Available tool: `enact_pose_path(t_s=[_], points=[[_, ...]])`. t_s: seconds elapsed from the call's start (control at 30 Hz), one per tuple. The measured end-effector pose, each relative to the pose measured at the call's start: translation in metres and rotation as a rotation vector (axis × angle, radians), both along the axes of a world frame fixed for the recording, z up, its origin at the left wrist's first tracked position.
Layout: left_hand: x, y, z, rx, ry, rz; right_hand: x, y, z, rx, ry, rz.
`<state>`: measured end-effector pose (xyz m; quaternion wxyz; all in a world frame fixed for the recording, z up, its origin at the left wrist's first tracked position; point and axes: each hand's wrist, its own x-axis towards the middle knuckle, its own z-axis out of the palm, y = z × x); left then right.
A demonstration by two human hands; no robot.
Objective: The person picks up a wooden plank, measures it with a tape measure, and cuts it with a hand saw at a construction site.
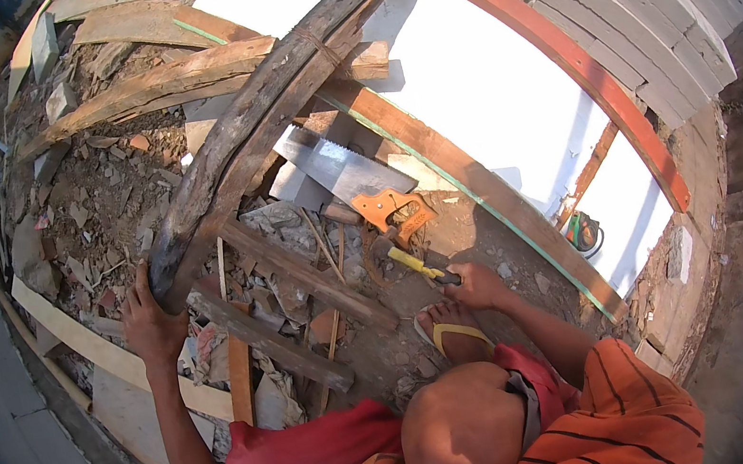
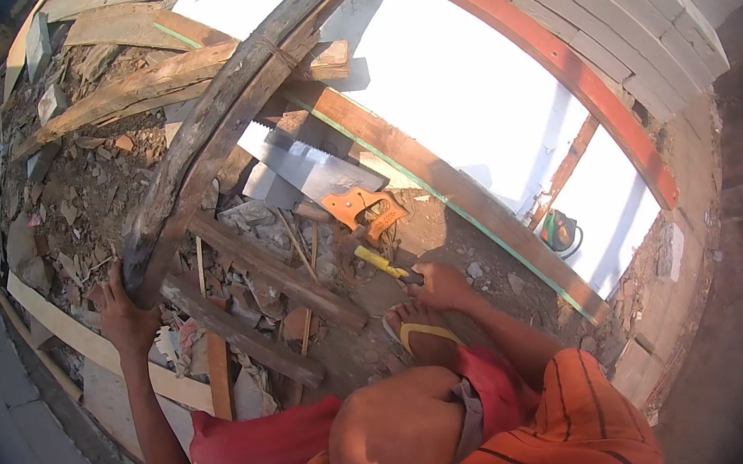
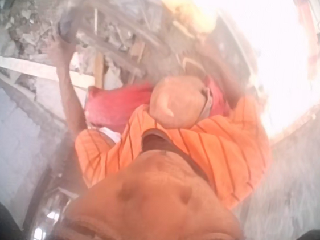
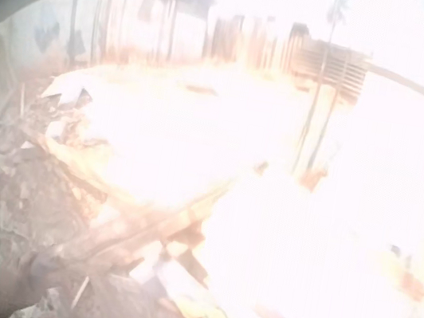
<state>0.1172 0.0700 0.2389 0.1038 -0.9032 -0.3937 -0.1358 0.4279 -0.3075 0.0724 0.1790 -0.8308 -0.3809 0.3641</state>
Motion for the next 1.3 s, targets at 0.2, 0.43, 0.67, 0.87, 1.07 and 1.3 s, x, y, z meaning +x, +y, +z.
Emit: enact_pose_path(t_s=[0.2,0.43,0.67,0.87,1.07,1.3], points=[[-0.010,-0.014,-0.059,0.076,-0.045,0.037,0.013,0.083,0.099,0.594,0.760,-0.409],[0.001,-0.011,-0.058,0.015,-0.060,0.042,0.046,0.165,0.110,0.843,0.646,-0.507],[0.000,-0.016,-0.059,0.035,-0.092,0.054,0.023,0.215,0.115,0.876,0.596,-0.576],[-0.001,-0.015,-0.063,0.039,-0.103,0.058,-0.005,0.248,0.108,1.007,0.783,-0.673],[0.001,-0.016,-0.066,0.013,-0.096,0.083,-0.029,0.276,0.122,1.133,0.864,-0.803],[0.000,-0.017,-0.066,0.031,-0.113,0.087,-0.032,0.278,0.140,1.137,0.950,-0.786]])
